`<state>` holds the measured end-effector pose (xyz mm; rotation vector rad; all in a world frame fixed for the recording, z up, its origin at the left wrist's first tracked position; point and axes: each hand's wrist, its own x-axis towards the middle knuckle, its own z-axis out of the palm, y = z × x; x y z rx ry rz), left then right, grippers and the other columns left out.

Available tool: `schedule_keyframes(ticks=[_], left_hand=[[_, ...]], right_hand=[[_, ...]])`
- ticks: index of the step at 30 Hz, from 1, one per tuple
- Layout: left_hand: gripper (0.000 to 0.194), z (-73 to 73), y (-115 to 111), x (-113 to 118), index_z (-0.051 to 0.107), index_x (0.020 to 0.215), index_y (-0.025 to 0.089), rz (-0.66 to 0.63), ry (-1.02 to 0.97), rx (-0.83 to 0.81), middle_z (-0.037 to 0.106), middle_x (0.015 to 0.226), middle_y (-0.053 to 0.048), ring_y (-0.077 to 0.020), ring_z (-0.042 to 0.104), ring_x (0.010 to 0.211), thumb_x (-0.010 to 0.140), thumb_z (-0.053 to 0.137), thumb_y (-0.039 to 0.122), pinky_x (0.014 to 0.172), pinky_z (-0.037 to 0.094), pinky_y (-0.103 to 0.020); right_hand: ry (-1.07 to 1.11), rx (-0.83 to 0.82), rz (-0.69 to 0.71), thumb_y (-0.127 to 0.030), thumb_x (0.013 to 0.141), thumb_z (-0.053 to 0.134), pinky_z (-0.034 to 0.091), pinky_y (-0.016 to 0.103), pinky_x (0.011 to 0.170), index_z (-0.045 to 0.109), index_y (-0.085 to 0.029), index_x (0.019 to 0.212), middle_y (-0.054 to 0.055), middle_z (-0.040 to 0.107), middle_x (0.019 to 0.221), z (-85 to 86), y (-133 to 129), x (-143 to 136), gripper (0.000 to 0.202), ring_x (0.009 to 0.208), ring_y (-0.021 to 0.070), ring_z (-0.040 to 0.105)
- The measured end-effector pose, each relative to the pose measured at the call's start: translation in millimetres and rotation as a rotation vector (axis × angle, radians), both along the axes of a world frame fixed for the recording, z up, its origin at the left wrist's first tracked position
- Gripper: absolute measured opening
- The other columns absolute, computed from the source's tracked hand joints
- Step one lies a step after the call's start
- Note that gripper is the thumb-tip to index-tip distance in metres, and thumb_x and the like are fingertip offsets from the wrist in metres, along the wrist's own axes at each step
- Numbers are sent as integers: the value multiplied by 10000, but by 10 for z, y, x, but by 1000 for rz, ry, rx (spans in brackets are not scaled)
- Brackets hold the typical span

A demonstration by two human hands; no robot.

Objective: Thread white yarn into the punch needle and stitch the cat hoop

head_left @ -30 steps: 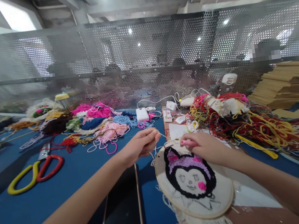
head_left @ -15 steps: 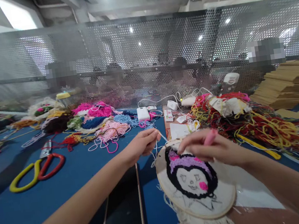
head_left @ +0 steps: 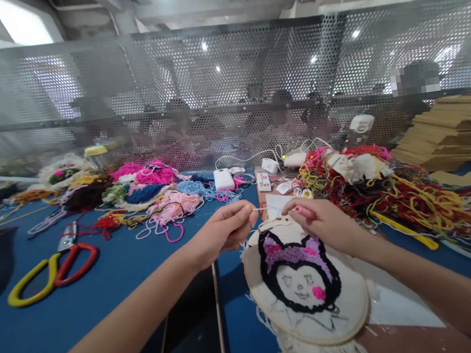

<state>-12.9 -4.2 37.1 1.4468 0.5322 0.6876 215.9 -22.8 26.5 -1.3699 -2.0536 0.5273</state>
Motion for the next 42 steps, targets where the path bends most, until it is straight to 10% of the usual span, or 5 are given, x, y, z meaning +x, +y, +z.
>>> schedule_keyframes(ticks=[16,31,42], left_hand=[[266,-46,26,12,480,748,175,-97,73,-19,228,453,93,-55,141,401,934,402,349,367,155,-155],[280,-74,24,10,493,751,171,-138,120,26,266,446,92,-53,179,395,917,419,383,384,166,-176],[302,-61,16,21,486,741,174,-125,179,53,269,456,89,-57,178,399,910,418,416,395,152,-201]], right_hand=[[726,-181,20,-284,871,491,134,233,424,572,-170,1081,-111,283,447,24,55,37,252,418,62,211],[480,-36,-61,-356,860,466,269,253,475,484,-148,1024,-86,437,459,1,76,22,265,449,100,360],[666,-118,-45,-349,821,520,136,224,407,545,-173,952,-107,293,461,31,60,7,221,407,66,219]])
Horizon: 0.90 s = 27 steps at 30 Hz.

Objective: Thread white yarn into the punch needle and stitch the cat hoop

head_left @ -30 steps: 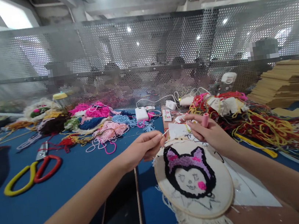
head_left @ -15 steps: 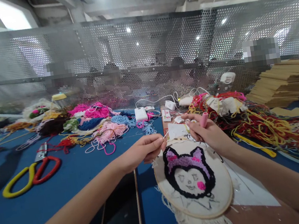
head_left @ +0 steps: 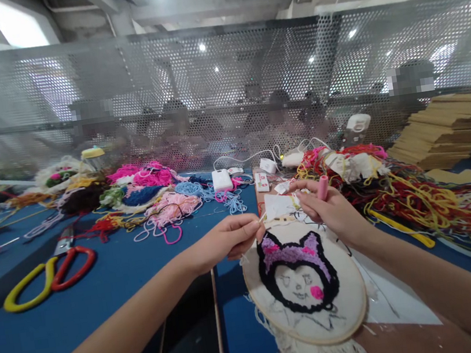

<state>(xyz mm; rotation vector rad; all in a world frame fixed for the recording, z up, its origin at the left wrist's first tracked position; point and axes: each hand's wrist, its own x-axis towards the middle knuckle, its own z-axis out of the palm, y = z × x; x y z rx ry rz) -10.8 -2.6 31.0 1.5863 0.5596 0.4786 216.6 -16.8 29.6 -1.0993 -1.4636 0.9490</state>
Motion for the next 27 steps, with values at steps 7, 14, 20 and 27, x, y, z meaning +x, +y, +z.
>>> schedule_keyframes(ticks=[7,14,20,27], left_hand=[[303,-21,19,5,488,755,179,4,65,14,263,457,90,-62,174,403,908,411,428,396,149,-206],[330,-72,91,6,540,775,156,32,176,118,272,436,92,-58,199,387,903,405,428,403,137,-208],[356,-91,76,26,619,816,152,87,309,304,395,505,55,-86,356,467,900,397,417,473,267,-199],[309,-50,56,65,687,883,173,223,263,599,614,875,-51,-164,541,837,889,454,376,782,395,-276]], right_hand=[[190,-103,87,-316,793,560,104,206,393,571,-188,975,-116,275,449,-37,28,16,223,388,51,164],[234,-137,61,-306,775,575,95,220,408,587,-168,957,-115,284,438,44,-27,-21,228,386,48,167],[182,-56,26,-321,781,554,104,238,415,589,-158,947,-107,288,453,75,-25,-20,234,395,57,185],[61,76,36,-328,844,478,157,248,426,596,-165,996,-91,310,453,244,-84,-72,252,410,78,240]])
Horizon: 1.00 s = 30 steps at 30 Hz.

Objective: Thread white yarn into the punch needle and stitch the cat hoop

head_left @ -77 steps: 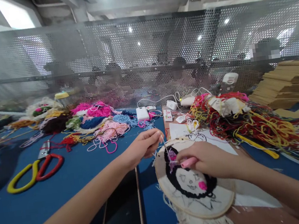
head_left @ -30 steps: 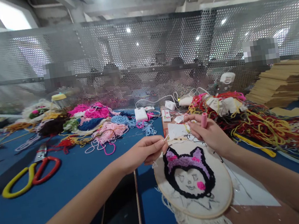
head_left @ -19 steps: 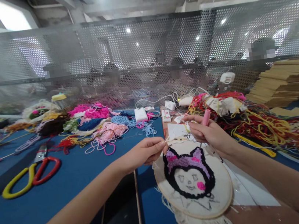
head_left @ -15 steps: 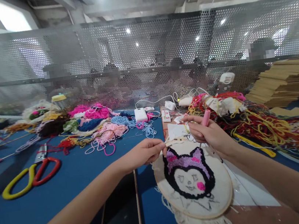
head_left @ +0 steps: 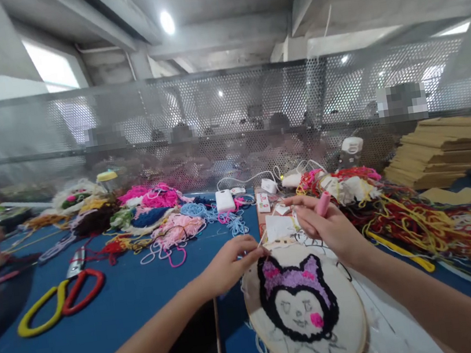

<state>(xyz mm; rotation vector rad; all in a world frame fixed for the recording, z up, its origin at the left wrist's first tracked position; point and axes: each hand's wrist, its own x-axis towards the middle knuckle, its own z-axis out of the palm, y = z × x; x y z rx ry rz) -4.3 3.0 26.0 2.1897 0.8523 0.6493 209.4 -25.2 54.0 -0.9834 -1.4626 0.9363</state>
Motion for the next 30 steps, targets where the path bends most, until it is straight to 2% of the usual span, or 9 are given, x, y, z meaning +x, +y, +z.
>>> schedule_keyframes(ticks=[3,5,10,13,16,19,21,25,30], left_hand=[[308,73,96,44,664,963,149,-78,-81,-222,668,805,-57,-157,581,795,895,454,364,776,417,-290],[287,185,173,97,665,956,140,-116,-63,-282,679,750,-52,-143,591,726,884,482,349,737,430,-284],[223,653,359,285,664,943,135,-138,-132,-221,686,749,-54,-130,621,702,850,545,299,725,468,-287],[242,958,480,390,648,1019,144,-225,-77,-243,698,824,-70,-137,640,743,812,602,260,768,484,-313],[367,1226,577,436,619,1100,164,-227,7,-186,704,872,-64,-146,643,783,742,679,217,794,479,-326],[601,1421,600,429,537,1222,184,-152,40,-209,677,1042,-80,-158,630,889,658,742,161,817,473,-321],[635,1489,569,434,495,1269,199,-113,-48,-196,642,1130,-81,-155,605,971,680,731,177,860,453,-310],[403,1497,450,536,559,1210,186,-125,-316,-95,625,1164,-98,-158,560,1078,854,548,376,933,402,-301],[381,1517,270,705,662,1030,134,-90,-476,-76,685,1001,-118,-165,628,913,879,488,438,863,453,-311]], right_hand=[[-84,52,41,-311,873,442,198,254,444,597,-169,1018,-83,329,458,187,-6,-8,256,426,85,266],[-131,90,57,-289,878,430,220,255,449,602,-173,1012,-77,343,462,333,10,-21,248,431,88,284],[-83,215,-5,-264,856,456,217,247,421,616,-179,972,-71,372,472,634,183,-70,216,419,83,307],[-3,301,-42,-270,843,466,207,243,417,612,-179,976,-78,361,468,744,351,-66,218,413,80,307],[42,351,-88,-276,838,460,189,242,411,597,-181,981,-82,353,468,818,478,-22,220,402,75,282],[78,389,-122,-284,835,464,176,245,407,591,-180,983,-82,352,468,848,515,43,221,398,74,269],[87,406,-128,-293,836,470,174,247,407,592,-183,984,-82,349,468,849,498,83,221,399,75,270],[76,431,-115,-294,844,478,196,249,412,612,-191,982,-72,360,478,853,423,136,218,408,77,283],[60,464,-101,-259,851,478,240,253,431,624,-192,971,-55,388,503,892,352,178,201,435,78,332]])
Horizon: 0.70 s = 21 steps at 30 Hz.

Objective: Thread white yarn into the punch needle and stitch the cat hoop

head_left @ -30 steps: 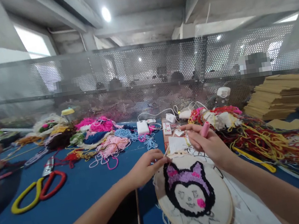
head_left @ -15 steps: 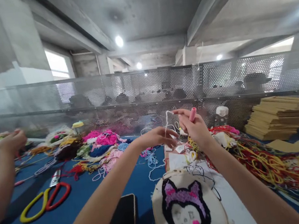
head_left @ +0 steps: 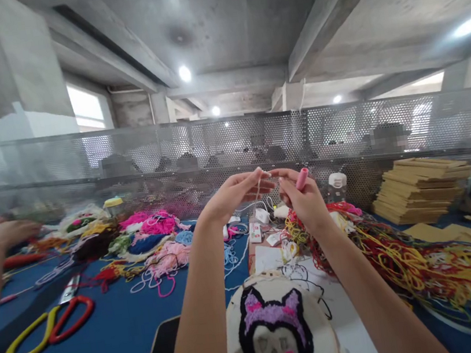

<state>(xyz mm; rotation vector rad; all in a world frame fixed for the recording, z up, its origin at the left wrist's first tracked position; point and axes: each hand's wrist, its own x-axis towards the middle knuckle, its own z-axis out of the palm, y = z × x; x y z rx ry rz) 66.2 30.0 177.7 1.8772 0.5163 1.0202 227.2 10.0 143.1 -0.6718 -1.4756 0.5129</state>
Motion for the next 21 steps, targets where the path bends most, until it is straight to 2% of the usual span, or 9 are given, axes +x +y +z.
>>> schedule_keyframes(ticks=[2,5,7,11,17,21], left_hand=[[336,23,-47,43,680,983,134,56,-25,-25,695,927,-104,-153,639,819,858,535,410,806,475,-306],[235,27,-62,93,684,958,126,222,-112,-47,685,781,-64,-104,600,631,805,621,294,696,476,-278],[240,7,-43,118,672,990,119,259,-184,-20,665,708,-38,-82,558,561,779,640,230,651,459,-265],[346,-48,14,145,644,1063,127,141,-181,19,660,689,-26,-80,541,553,730,679,215,614,433,-256],[359,-110,77,194,660,1018,146,81,-110,63,643,639,1,-80,534,555,677,728,232,618,421,-256],[381,-135,92,230,646,1046,130,-10,-73,53,661,673,-15,-84,547,562,682,718,216,615,416,-259]], right_hand=[[-5,15,-2,-251,854,474,243,254,434,624,-193,965,-55,389,501,8,-6,10,195,439,78,342],[-5,36,-14,-242,857,468,237,257,430,620,-188,960,-63,385,470,5,-1,15,192,426,81,339],[-6,50,-21,-233,857,464,236,259,428,617,-183,957,-67,387,456,3,-1,15,190,419,81,340],[-9,78,-41,-212,858,462,235,260,426,621,-183,947,-66,402,455,17,-31,16,185,417,77,345],[0,103,-44,-207,865,452,238,256,421,625,-187,934,-69,395,458,31,-51,24,187,414,72,335],[13,117,-48,-207,862,450,245,254,419,618,-193,937,-71,395,461,8,-12,40,185,412,71,342]])
